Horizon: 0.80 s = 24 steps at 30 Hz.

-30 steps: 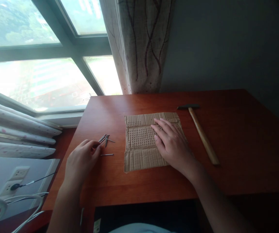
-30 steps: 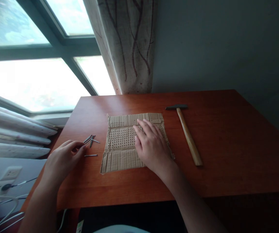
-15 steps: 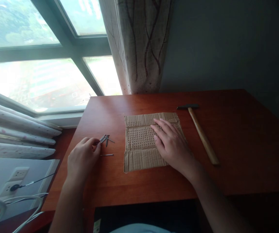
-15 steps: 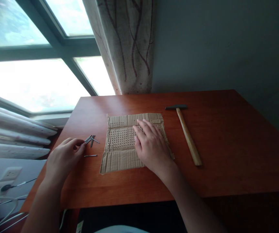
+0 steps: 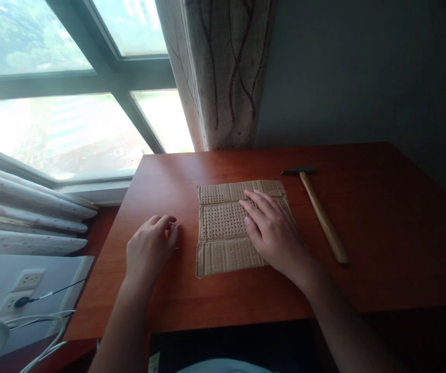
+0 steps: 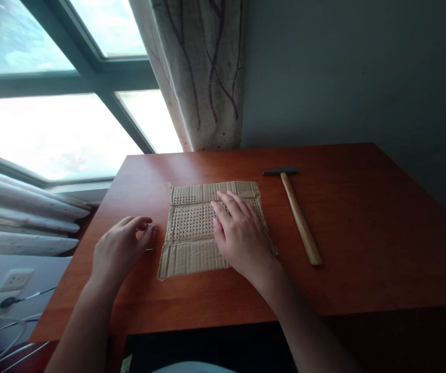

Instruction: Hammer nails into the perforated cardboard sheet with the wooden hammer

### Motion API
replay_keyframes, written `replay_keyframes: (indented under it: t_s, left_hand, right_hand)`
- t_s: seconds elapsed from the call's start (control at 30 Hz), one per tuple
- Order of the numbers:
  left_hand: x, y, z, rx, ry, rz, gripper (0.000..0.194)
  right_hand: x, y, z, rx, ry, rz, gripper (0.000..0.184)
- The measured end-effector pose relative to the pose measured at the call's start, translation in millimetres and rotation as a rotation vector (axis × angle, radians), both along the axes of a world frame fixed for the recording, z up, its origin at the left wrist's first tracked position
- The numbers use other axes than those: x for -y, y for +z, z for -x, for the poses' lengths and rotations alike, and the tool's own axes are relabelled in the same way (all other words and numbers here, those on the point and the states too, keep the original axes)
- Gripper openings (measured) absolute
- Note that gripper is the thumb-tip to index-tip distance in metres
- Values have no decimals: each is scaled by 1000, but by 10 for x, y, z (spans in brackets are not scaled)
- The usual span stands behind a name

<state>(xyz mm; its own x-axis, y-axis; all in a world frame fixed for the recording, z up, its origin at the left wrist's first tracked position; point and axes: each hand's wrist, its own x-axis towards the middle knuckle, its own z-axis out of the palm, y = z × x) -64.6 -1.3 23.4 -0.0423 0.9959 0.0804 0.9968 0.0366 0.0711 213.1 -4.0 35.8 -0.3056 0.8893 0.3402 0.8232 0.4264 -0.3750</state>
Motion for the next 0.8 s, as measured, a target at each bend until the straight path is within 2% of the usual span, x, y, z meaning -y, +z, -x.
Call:
replay_keyframes:
  t_s: [0.27, 0.8]
  left_hand:
    - [25, -20, -20, -20, -55, 16, 34]
    - [140, -18, 188, -14, -9, 45, 37]
  right_hand:
    - [7, 11, 6, 20, -6, 5, 42]
    - [4, 8, 4, 17, -5, 0, 43]
